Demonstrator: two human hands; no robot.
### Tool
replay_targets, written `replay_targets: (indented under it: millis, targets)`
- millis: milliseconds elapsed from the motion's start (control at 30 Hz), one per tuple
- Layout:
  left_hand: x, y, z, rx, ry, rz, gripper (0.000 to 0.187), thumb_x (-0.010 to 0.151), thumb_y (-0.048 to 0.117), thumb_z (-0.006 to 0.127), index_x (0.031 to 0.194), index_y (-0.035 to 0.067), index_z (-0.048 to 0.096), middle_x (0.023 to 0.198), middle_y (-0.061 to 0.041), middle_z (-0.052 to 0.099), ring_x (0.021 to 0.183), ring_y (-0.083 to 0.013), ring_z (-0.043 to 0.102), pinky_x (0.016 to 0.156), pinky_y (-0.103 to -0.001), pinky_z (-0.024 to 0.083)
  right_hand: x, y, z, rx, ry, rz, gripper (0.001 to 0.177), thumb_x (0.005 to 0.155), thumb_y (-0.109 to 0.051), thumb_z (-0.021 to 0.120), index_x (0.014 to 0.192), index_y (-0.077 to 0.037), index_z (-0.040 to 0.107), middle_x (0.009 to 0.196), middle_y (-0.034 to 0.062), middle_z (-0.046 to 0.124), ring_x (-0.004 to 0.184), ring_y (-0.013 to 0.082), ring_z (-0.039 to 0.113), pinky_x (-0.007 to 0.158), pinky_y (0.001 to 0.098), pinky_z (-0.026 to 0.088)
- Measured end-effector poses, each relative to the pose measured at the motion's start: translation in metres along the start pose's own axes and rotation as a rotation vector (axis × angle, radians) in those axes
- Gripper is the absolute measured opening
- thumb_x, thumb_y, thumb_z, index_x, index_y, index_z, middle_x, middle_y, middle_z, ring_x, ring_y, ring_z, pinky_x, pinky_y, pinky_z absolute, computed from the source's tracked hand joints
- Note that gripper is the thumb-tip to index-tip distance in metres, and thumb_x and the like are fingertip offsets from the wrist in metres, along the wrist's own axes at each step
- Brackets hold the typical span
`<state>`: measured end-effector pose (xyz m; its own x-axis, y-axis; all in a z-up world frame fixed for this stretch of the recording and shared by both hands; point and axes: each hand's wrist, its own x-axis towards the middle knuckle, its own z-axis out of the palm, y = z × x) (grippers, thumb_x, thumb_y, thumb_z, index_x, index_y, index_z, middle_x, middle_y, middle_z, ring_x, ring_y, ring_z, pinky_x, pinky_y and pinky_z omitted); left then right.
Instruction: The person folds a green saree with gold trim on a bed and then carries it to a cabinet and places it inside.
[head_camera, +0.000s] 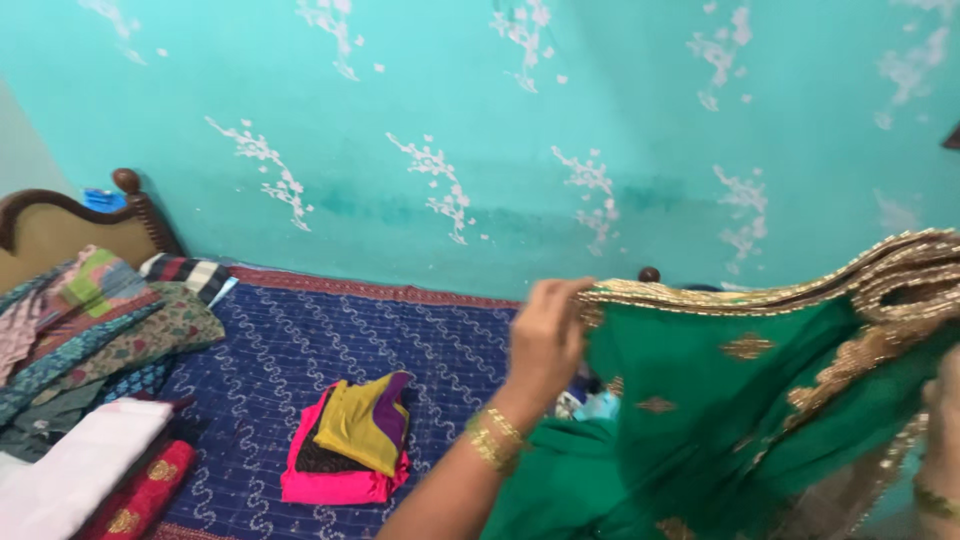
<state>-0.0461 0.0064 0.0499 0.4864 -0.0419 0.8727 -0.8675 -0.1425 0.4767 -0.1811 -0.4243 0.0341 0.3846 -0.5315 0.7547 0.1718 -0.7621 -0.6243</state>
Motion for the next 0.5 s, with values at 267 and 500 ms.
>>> replay_targets:
  millis: [267,500]
  targets:
    - [0.03,-0.043,-0.121,0.279,0.036,-0.147,0.028,0.089,-0.001,0.066,0.114,0.011,0.072,0.102,-0.013,0.074,0.086,-0.0316,0.072,0.075,-0.04,0.056,0.09,-0.015,0.244,0.044,-0.265,-0.238,0.049,0.09,-0.004,0.076,0.139,-0.007,0.07,0.126,0.0169,0.073,0.114,0.026,0.069,0.103,0.0363,0.051]
    - [-0.032,-0.155,-0.123,0.292,0.05,-0.751,0.045,0.085,0.007,0.074,0.127,0.016,0.061,0.081,-0.019,0.073,0.073,-0.0291,0.076,0.066,-0.041,0.057,0.032,-0.052,0.387,-0.09,-0.254,-0.032,0.084,0.065,-0.035,0.1,0.134,-0.009,0.06,0.114,0.0154,0.07,0.104,0.0314,0.066,0.089,0.0438,0.053]
